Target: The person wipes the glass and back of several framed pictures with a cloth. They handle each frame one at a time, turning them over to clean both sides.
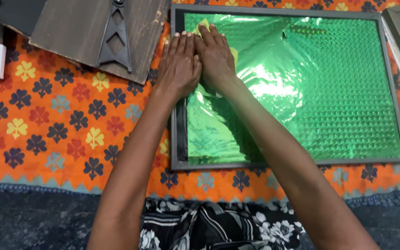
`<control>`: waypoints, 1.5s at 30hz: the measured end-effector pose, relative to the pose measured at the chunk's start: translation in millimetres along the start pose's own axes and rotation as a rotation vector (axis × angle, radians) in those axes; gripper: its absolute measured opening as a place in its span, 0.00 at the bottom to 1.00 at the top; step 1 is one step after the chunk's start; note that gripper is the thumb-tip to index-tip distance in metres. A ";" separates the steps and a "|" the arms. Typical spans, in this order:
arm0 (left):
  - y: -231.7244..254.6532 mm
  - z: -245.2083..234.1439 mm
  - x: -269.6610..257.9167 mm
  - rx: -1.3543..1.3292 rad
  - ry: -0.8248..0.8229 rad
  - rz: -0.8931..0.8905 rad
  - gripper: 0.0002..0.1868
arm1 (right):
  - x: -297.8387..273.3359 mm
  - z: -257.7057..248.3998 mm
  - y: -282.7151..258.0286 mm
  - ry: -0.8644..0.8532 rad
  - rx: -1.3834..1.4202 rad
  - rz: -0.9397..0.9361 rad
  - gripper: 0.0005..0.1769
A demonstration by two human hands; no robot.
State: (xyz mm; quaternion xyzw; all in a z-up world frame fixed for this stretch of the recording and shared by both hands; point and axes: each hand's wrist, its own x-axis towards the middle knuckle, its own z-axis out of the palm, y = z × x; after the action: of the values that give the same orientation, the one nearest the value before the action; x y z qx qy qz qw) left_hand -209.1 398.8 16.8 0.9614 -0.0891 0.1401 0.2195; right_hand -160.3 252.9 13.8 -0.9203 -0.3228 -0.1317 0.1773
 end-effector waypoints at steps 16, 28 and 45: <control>128.6 33.2 -58.6 -0.028 -0.102 0.074 0.35 | -140.4 -73.4 23.1 0.036 -0.021 0.120 0.28; 247.9 101.4 -14.7 -0.126 -0.167 0.231 0.35 | -216.5 -142.9 114.3 0.132 -0.146 0.282 0.27; 333.8 199.3 113.9 -0.074 -0.153 0.297 0.35 | -209.5 -173.9 286.2 0.175 -0.240 0.260 0.25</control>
State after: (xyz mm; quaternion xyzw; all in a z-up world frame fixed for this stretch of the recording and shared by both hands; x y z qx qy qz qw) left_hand -133.3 0.9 12.2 0.9368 -0.2516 0.0942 0.2241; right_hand -157.7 -141.8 26.9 -0.9539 -0.1665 -0.2248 0.1090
